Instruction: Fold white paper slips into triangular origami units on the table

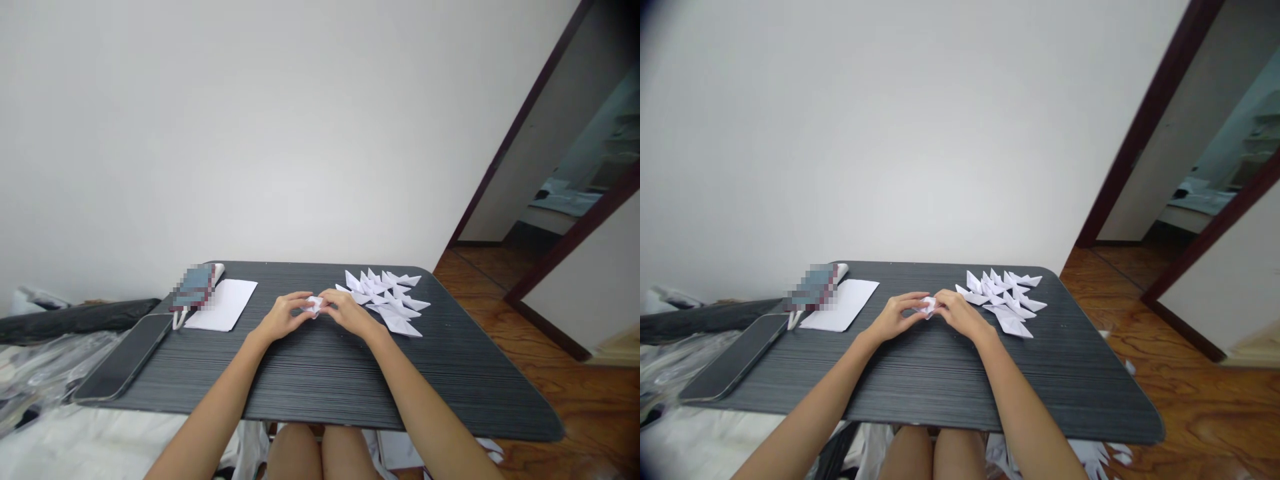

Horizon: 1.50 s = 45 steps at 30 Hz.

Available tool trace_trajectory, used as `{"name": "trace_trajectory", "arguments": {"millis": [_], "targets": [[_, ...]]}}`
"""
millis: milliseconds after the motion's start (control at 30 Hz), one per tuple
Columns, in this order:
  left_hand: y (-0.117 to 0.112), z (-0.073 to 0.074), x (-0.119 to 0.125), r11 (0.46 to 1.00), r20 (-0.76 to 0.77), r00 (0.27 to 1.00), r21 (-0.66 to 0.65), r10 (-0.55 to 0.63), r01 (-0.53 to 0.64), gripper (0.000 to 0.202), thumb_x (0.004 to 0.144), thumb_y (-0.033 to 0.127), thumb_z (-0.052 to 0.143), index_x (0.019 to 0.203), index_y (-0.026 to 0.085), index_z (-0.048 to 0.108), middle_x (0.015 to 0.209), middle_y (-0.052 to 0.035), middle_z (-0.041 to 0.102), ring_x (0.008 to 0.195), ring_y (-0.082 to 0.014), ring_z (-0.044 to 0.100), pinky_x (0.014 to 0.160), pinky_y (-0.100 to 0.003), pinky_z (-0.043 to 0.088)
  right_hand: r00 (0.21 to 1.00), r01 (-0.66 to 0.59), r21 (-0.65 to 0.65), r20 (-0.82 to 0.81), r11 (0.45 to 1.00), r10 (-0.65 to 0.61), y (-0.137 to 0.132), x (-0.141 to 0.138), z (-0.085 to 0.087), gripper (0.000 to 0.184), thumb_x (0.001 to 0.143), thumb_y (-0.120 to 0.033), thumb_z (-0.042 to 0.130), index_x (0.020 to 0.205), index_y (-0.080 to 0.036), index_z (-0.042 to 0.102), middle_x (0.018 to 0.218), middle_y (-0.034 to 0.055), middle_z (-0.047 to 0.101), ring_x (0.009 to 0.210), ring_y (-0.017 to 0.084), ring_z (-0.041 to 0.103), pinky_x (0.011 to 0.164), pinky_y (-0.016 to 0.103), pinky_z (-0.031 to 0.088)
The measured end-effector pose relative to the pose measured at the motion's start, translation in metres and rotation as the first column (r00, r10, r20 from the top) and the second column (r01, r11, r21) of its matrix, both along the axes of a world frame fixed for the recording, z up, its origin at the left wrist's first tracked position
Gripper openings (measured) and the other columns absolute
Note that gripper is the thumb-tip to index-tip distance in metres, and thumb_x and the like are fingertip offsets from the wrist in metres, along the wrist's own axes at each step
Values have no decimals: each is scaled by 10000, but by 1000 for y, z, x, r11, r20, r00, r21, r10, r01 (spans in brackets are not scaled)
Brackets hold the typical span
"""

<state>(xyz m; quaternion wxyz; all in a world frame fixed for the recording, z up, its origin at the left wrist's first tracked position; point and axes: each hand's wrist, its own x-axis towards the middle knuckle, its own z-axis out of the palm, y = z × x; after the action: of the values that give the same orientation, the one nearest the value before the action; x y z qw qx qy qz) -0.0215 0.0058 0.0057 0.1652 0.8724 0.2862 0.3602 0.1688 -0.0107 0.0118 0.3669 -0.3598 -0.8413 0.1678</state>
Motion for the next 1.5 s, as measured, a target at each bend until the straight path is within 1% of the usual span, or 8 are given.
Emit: {"name": "trace_trajectory", "arguments": {"millis": [133, 233, 367, 533, 733, 900, 1300, 1500], "targets": [[-3, 2, 2, 999, 74, 997, 25, 21, -23, 220, 774, 284, 486, 898, 183, 637, 1012, -83, 598, 906, -177, 563, 800, -322, 445, 996, -20, -61, -86, 998, 14, 0, 1, 2, 29, 727, -148, 529, 744, -156, 551, 856, 46, 575, 755, 128, 532, 690, 263, 425], [-3, 4, 4, 1000, 103, 995, 20, 11, -13, 209, 782, 272, 476, 871, 183, 642, 966, -73, 609, 880, -164, 568, 787, -310, 452, 991, -59, -90, -126, 994, 48, 1, 0, 0, 145, 691, -163, 576, 834, -160, 549, 906, 48, 559, 745, 121, 538, 665, 251, 439], [0, 0, 3, 999, 54, 999, 52, -4, 1, 228, 764, 272, 505, 950, 191, 609, 1033, -79, 568, 948, -172, 535, 826, -325, 436, 998, -6, 23, -59, 1000, 7, 3, 0, -2, 72, 724, -139, 535, 782, -160, 572, 898, 58, 559, 789, 137, 530, 715, 277, 425], [6, -10, 0, 986, -62, 998, 165, 9, 1, 294, 786, 249, 469, 1073, 227, 528, 1213, -82, 434, 1016, -177, 492, 850, -350, 426, 998, 24, 98, -52, 995, -19, 4, 0, -2, 131, 759, -109, 470, 776, -169, 585, 913, 67, 561, 852, 152, 525, 747, 296, 417], [5, -8, 2, 973, 58, 998, 227, 28, -41, 268, 798, 201, 448, 1051, 218, 533, 1167, -92, 464, 1023, -166, 483, 803, -314, 447, 986, 43, 101, -165, 994, -26, 1, -2, 3, 145, 758, -114, 476, 786, -184, 600, 938, 55, 571, 882, 148, 531, 781, 302, 411], [2, -2, 4, 988, 139, 990, 140, 40, -59, 188, 787, 198, 466, 925, 179, 592, 1006, -87, 562, 950, -156, 524, 826, -314, 427, 974, 39, 50, -224, 998, -26, 0, -5, 4, 109, 742, -159, 516, 800, -186, 605, 912, 51, 593, 855, 144, 544, 762, 287, 424], [-2, 2, 6, 998, 241, 969, -30, 56, -50, 146, 749, 248, 527, 798, 166, 638, 890, -66, 611, 830, -155, 564, 741, -281, 442, 937, 51, -22, -345, 998, -55, 0, -8, 2, 65, 722, -185, 542, 673, -164, 579, 887, 65, 605, 844, 155, 550, 767, 300, 424], [-6, 3, 13, 965, 418, 904, -261, 86, 28, 164, 717, 275, 558, 748, 134, 636, 849, -77, 611, 781, -165, 573, 691, -282, 460, 899, 40, -103, -430, 994, -80, 1, -12, 2, 95, 709, -225, 553, 645, -156, 561, 882, 69, 603, 825, 160, 551, 728, 282, 432]]}}
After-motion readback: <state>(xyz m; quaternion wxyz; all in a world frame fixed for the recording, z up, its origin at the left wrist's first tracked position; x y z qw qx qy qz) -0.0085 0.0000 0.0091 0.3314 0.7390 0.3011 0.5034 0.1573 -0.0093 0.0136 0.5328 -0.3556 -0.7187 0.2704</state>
